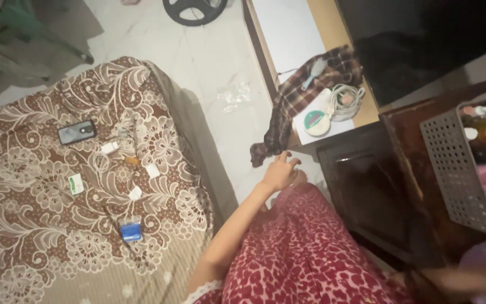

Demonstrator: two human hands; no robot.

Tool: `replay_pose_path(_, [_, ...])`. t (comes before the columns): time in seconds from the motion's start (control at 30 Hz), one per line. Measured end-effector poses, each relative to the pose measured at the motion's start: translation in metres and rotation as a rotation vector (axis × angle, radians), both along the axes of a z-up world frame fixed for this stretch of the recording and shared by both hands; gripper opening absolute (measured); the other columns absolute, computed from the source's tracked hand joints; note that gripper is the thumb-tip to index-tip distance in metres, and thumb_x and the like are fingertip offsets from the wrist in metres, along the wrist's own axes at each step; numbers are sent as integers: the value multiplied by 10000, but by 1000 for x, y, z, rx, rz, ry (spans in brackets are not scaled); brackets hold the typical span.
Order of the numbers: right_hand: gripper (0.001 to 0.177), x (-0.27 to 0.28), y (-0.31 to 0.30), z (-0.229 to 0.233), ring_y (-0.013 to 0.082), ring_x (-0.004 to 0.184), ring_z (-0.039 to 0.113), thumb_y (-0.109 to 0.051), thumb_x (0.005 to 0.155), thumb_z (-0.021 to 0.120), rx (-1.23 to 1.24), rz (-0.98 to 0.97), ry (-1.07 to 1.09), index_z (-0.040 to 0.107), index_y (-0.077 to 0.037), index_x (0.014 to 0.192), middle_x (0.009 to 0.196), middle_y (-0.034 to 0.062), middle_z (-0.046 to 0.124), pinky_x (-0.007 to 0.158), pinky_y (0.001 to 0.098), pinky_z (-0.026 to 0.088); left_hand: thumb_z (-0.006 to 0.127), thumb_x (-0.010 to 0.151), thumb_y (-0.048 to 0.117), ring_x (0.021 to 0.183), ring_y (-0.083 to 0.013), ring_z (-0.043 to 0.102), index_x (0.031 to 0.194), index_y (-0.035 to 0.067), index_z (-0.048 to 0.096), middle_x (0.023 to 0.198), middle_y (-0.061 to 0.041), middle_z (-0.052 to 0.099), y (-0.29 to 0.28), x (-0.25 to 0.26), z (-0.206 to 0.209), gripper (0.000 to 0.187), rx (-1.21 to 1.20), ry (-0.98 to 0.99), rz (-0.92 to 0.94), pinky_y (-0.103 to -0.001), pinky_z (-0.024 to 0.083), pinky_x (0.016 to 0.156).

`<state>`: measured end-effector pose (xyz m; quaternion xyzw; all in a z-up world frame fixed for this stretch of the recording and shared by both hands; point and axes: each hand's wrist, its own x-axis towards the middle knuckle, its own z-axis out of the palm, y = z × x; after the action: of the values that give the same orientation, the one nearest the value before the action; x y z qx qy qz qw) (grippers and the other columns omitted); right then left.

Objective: Organizing various toiletries, containers, and electronic accessories on a dresser and bed.

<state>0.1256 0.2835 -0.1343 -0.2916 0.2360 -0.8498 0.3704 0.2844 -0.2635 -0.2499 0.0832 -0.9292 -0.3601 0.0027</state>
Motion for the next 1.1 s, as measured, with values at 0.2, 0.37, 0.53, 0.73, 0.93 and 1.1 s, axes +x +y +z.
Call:
replay_pose_path(0.2, [707,-35,-251,-19,385,1083,618,-457,941,686,-43,-108,-275,522,-87,1521,1345,250,649,965,604,468,653,900,227,1123,-429,594,1200,184,695,1285,-189,557,-22,-17,-18,306,2,-73,16,-545,554,892])
replay_pose_path(0.37, [485,-86,-390,-89,288,1224,616,-369,992,627,753,-256,-221,555,-88,1380,1281,122,663,1079,483,475,630,812,125,1153,-421,579,1203,187,697,1254,-171,555,-37,-65,-46,401,-14,-99,-2,-554,541,886])
replay_pose_path(0.53, [854,-146,-401,-348,349,1197,654,-459,742,853,1494,-427,844,520,-90,1437,1276,189,666,1035,497,531,645,808,132,1171,-427,559,1271,192,651,1319,-199,520,-50,-140,-69,467,-19,-228,10,-568,522,895])
replay_pose_path(0.73, [1481,-152,-412,-415,653,1358,332,-601,532,989,1791,-188,1008,75,-194,1623,1501,409,247,1077,635,366,707,753,167,1311,-453,455,1300,149,610,1349,-247,487,-52,-191,-116,556,9,-353,69,-674,306,1091])
replay_pose_path(0.93, [1605,-153,-443,-390,655,1419,277,-656,475,942,2059,105,629,-118,-343,1638,1559,518,-22,1123,627,386,678,807,171,1477,-547,90,1326,140,605,1549,-332,275,-54,-167,-139,526,59,-425,268,-644,212,1183])
replay_pose_path(1.1, [1529,-157,-447,-402,666,1417,278,-547,496,982,2138,26,638,-27,-334,1625,1589,468,9,1115,644,380,654,814,155,1563,-456,27,1284,142,628,1675,-263,188,-54,-139,-158,471,157,-439,401,-565,278,1206])
